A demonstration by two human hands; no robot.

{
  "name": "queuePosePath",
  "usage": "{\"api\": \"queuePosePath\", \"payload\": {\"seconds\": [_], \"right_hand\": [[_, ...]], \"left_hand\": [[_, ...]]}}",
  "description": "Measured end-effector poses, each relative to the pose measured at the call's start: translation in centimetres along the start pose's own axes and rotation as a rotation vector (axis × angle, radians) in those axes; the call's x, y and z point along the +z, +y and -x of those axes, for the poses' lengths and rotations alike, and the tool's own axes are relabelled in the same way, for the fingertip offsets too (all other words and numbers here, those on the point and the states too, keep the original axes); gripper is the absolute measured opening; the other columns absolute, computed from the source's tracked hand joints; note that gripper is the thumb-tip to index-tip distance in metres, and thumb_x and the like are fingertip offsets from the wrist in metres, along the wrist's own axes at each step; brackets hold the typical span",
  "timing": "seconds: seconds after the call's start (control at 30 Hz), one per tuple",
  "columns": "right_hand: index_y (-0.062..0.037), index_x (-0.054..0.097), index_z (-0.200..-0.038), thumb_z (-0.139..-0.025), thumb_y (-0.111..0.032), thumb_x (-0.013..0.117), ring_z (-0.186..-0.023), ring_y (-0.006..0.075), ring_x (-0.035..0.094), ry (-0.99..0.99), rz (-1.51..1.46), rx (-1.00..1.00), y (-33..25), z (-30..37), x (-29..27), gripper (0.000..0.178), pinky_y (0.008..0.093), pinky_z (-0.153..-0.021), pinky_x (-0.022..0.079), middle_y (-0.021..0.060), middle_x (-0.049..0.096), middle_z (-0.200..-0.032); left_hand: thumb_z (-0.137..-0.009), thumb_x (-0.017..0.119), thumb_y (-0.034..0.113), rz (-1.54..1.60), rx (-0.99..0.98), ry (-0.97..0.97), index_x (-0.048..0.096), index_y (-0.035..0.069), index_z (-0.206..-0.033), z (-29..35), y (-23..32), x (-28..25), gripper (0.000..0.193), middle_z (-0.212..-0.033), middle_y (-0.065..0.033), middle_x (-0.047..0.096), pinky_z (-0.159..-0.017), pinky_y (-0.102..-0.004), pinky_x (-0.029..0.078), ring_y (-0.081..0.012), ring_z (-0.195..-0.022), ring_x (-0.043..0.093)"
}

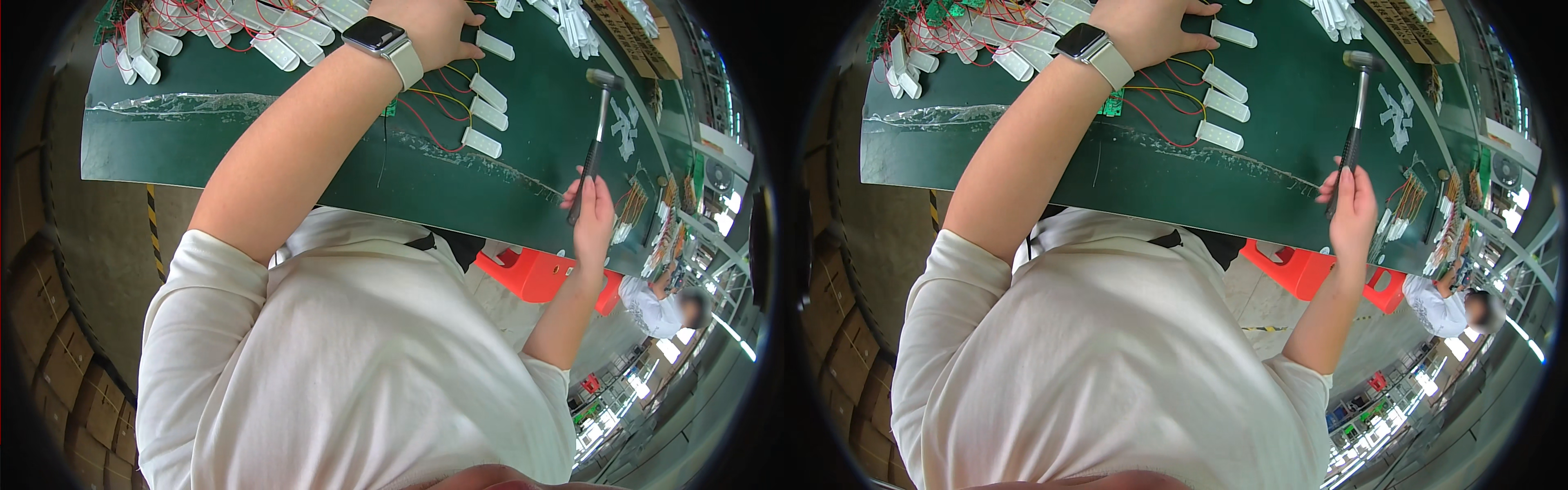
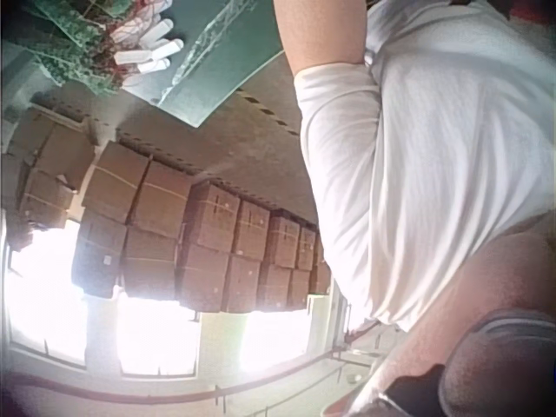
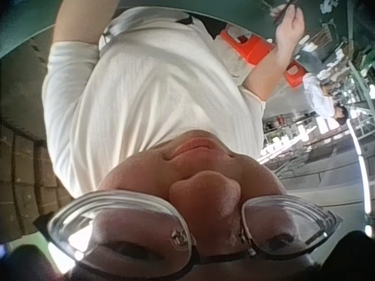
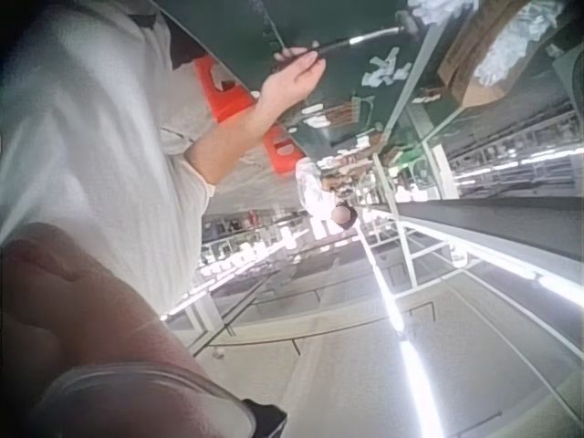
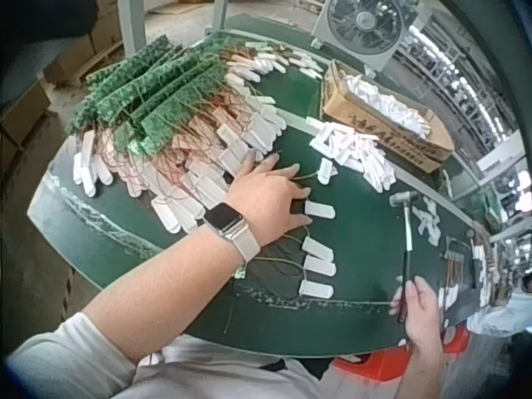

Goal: The person assembles LED strips into plastic housings by tapping them into place with a small hammer.

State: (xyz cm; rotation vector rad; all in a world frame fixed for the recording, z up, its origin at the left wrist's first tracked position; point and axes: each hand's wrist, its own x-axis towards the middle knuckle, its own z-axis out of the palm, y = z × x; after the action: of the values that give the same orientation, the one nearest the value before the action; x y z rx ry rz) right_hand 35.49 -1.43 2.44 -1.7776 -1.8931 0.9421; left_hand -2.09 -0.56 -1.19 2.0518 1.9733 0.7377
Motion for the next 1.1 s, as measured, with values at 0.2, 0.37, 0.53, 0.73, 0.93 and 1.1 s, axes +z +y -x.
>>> {"api": "queuePosePath", "payload": {"seconds": [0.2, 0.37, 0.53, 0.73, 0.93, 1.1], "right_hand": [[0.0013, 0.062, -0.131, -0.113, -0.024, 0.047, -0.057, 0.0032, 0.044, -0.122, -0.409, 0.102, -4.7, 3.0, 4.0, 0.035, 0.0182, -0.049, 0.033, -0.0017, 0.055, -0.079], [0.0044, 0.066, -0.126, -0.108, -0.019, 0.057, -0.062, 0.0075, 0.051, 0.189, -0.104, -0.353, -4.4, 2.1, 6.2, 0.031, 0.0230, -0.056, 0.041, 0.0007, 0.057, -0.076], [0.0058, 0.068, -0.123, -0.105, -0.013, 0.062, -0.064, 0.0111, 0.054, 0.186, 0.162, -0.397, -4.4, 1.9, 5.7, 0.027, 0.0272, -0.060, 0.046, 0.0057, 0.060, -0.073], [0.0062, 0.067, -0.125, -0.105, -0.010, 0.061, -0.064, 0.0091, 0.050, 0.238, 0.135, -0.452, -2.2, 1.3, 5.1, 0.026, 0.0258, -0.058, 0.043, 0.0040, 0.057, -0.075], [0.0058, 0.067, -0.124, -0.107, -0.014, 0.058, -0.063, 0.0069, 0.049, 0.261, -0.051, -0.268, -1.9, 1.4, 5.2, 0.027, 0.0233, -0.056, 0.040, 0.0020, 0.057, -0.074], [0.0093, 0.066, -0.126, -0.106, -0.010, 0.058, -0.064, 0.0070, 0.050, 0.260, -0.184, -0.289, -3.4, 2.0, 5.0, 0.029, 0.0227, -0.056, 0.041, 0.0025, 0.057, -0.074]], "left_hand": [[-0.082, 0.078, 0.042, -0.027, 0.018, -0.016, 0.077, 0.018, -0.124, -0.5, -0.1, 0.5, 0.048, -0.149, -0.0120, 0.059, -0.124, -0.0580, 0.024, -0.0384, -0.145, 0.044], [-0.083, 0.077, 0.044, -0.021, 0.033, 0.010, 0.077, 0.018, -0.125, 0.1, 0.5, -0.5, 0.049, -0.149, -0.0119, 0.059, -0.124, -0.0577, 0.024, -0.0381, -0.145, 0.044], [-0.083, 0.077, 0.044, -0.017, 0.013, -0.021, 0.077, 0.018, -0.125, -0.5, 0.3, 0.1, 0.049, -0.149, -0.0122, 0.059, -0.124, -0.0580, 0.024, -0.0382, -0.146, 0.043], [-0.083, 0.078, 0.043, -0.023, 0.005, -0.032, 0.077, 0.018, -0.125, -0.6, 0.1, -0.1, 0.049, -0.150, -0.0126, 0.058, -0.125, -0.0581, 0.022, -0.0383, -0.146, 0.043], [-0.083, 0.078, 0.043, -0.032, -0.002, -0.038, 0.077, 0.018, -0.126, -0.7, 0.1, 0.1, 0.050, -0.150, -0.0121, 0.058, -0.125, -0.0582, 0.022, -0.0379, -0.146, 0.043], [-0.083, 0.077, 0.045, -0.010, 0.009, -0.020, 0.077, 0.019, -0.125, -0.4, 0.5, 0.0, 0.050, -0.150, -0.0117, 0.058, -0.125, -0.0584, 0.023, -0.0382, -0.146, 0.043]]}}
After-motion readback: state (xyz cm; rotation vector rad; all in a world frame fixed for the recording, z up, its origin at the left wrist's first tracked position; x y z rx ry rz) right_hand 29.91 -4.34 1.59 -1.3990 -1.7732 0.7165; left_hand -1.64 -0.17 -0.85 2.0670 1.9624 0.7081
